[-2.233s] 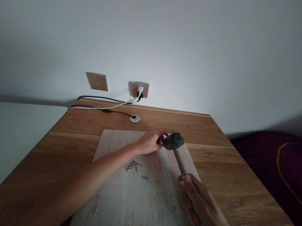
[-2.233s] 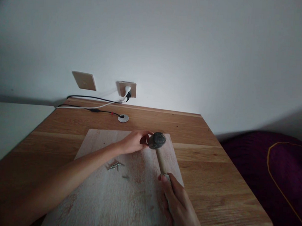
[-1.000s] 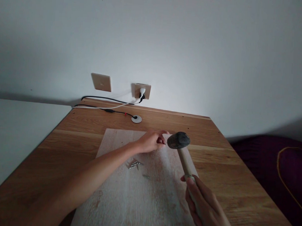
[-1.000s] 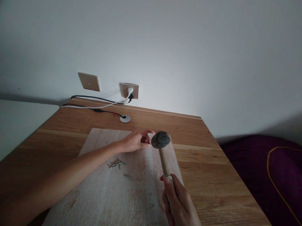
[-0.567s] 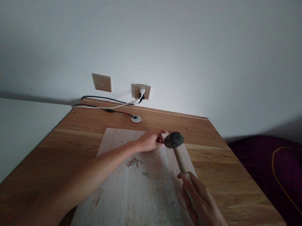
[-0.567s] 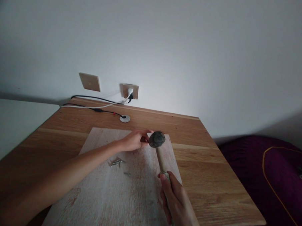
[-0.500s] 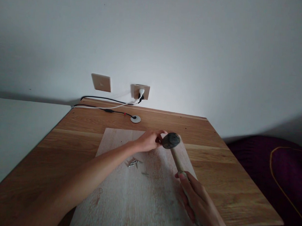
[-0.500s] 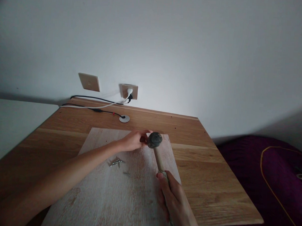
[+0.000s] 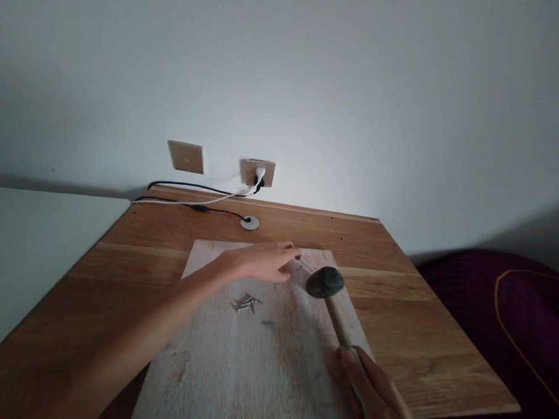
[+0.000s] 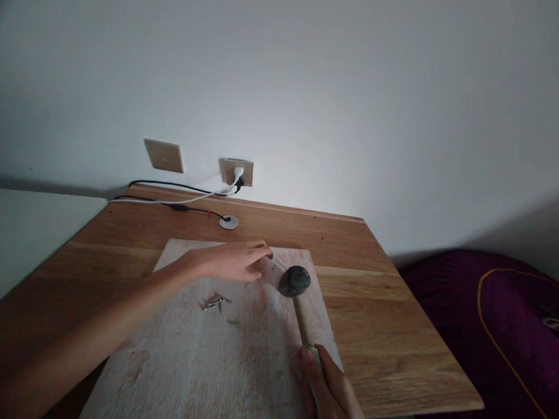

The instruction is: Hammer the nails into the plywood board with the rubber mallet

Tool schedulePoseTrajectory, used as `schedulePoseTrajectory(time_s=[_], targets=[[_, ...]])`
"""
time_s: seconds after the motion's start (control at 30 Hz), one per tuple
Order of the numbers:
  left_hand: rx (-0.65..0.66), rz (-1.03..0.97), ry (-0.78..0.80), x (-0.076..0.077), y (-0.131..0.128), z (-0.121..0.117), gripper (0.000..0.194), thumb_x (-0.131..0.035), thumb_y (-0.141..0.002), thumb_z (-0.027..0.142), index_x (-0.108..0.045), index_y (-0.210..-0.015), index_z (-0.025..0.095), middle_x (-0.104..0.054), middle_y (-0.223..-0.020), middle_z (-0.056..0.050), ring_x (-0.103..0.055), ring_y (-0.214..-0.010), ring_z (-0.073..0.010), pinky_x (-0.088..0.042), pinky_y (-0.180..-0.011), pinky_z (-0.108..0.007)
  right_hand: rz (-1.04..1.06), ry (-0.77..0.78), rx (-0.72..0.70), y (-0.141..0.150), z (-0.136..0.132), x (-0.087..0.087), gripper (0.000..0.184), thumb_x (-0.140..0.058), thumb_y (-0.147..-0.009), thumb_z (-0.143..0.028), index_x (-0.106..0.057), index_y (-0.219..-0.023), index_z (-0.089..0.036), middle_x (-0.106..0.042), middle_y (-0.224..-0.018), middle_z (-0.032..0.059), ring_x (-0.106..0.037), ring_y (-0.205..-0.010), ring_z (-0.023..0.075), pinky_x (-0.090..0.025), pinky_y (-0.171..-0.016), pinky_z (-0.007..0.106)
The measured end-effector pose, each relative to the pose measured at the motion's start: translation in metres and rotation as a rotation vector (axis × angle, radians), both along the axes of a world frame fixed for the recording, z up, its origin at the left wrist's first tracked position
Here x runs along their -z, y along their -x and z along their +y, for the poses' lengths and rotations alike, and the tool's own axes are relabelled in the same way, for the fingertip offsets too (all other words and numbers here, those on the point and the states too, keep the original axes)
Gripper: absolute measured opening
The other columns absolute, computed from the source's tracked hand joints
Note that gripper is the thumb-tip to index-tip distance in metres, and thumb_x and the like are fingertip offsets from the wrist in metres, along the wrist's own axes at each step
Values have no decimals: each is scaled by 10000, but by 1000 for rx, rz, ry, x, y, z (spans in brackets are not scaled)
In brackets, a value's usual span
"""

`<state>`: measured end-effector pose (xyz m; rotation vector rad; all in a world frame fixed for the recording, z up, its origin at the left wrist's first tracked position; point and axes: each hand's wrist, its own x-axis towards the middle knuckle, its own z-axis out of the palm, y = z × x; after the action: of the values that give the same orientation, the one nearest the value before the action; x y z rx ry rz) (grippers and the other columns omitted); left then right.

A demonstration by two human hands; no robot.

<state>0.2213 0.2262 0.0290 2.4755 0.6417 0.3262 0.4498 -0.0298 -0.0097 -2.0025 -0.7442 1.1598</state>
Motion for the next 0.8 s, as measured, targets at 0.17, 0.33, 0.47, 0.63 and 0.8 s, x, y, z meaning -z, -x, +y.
schedulePoseTrajectory(time_s=[0.17, 0.33, 0.47, 0.63, 0.8], targets=[[65, 235, -23, -33, 22, -30, 214, -794, -765, 143, -635, -863, 246, -678, -822, 2, -640, -782, -212, -389, -659, -310, 7, 5, 19, 4, 3, 3, 844, -712, -808, -894, -642, -1368, -267, -833, -920, 66, -715, -547, 198, -434, -327, 234], [12, 365, -103, -21, 21, -46, 291, -858, -669, 150, -660, -860, 242, -668, -766, 0, -638, -693, -218, -399, -624, -314, 8, -8, 8, 7, 4, 1, 845, -692, -799, -920, -668, -1311, -249, -760, -733, 10, -664, -490, 186, -436, -340, 240], [41, 438, -121, -18, 20, -45, 300, -816, -692, 104, -698, -935, 233, -690, -773, -11, -641, -690, -228, -396, -619, -321, 8, -8, -41, 4, 4, 2, 809, -659, -832, -918, -683, -1269, -238, -642, -596, -43, -546, -398, 152, -409, -341, 246], [-13, 328, -100, -21, 22, -31, 263, -744, -712, 32, -660, -866, 229, -662, -761, 4, -606, -685, -186, -367, -611, -299, 20, 7, -54, 1, 4, 0, 802, -666, -833, -912, -694, -1300, -260, -641, -596, -43, -555, -399, 160, -441, -370, 258], [10, 118, 95, -11, 22, -5, 210, -675, -784, 5, -638, -829, 206, -666, -772, 29, -584, -681, -137, -382, -639, -259, 17, 6, -38, 5, 4, -1, 786, -656, -849, -903, -687, -1298, -258, -583, -529, -72, -525, -362, 155, -463, -381, 265]])
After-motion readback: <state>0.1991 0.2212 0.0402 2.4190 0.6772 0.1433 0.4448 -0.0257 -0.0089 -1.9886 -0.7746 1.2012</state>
